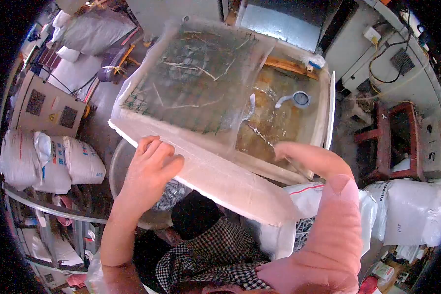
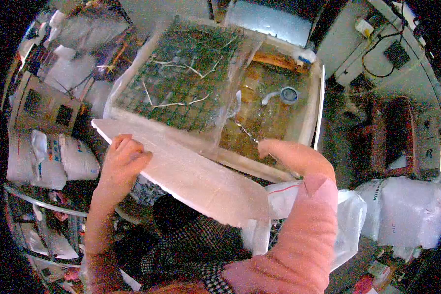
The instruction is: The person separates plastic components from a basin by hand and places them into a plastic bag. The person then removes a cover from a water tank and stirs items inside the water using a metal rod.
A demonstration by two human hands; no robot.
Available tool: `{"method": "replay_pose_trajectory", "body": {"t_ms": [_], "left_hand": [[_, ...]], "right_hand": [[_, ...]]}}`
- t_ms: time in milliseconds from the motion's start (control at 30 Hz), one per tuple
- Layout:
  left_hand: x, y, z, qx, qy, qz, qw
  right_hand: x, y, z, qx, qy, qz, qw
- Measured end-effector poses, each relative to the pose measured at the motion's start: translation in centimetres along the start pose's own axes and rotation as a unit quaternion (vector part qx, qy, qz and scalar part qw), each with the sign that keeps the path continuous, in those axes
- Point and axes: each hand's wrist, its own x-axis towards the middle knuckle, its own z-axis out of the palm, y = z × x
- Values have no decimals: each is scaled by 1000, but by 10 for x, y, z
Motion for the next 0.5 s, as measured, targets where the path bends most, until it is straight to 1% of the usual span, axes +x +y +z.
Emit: {"method": "replay_pose_trajectory", "body": {"t_ms": [33, 67, 133, 167, 200, 233, 300, 367, 433, 500], "left_hand": [[-1, 1, 0, 0, 5, -2, 1000], [-3, 3, 0, 2, 11, -3, 1000], [-3, 4, 0, 9, -12, -20, 1000], [-4, 5, 0, 10, -10, -21, 1000], [-3, 5, 1, 7, -10, -20, 1000], [-4, 5, 1, 6, -10, -19, 1000], [-7, 9, 0, 9, 10, -9, 1000], [-10, 13, -5, 0, -5, -33, 999], [-14, 7, 0, 18, 7, -25, 1000], [-17, 9, 2, 33, 8, -9, 999]], "right_hand": [[-15, 1, 11, 6, -21, -12, 1000], [-33, 0, 9, 39, -23, -1, 999], [-83, -16, -13, 152, 10, 59, 987], [-126, -37, -41, 231, 42, 104, 967], [-182, -65, -74, 325, 83, 160, 928], [-248, -98, -112, 420, 133, 218, 871], [-326, -132, -138, 519, 194, 286, 782], [-285, -99, -87, 432, 166, 191, 866], [-228, -50, -25, 320, 85, 130, 934], [-156, -11, 27, 183, -6, 64, 981]]}}
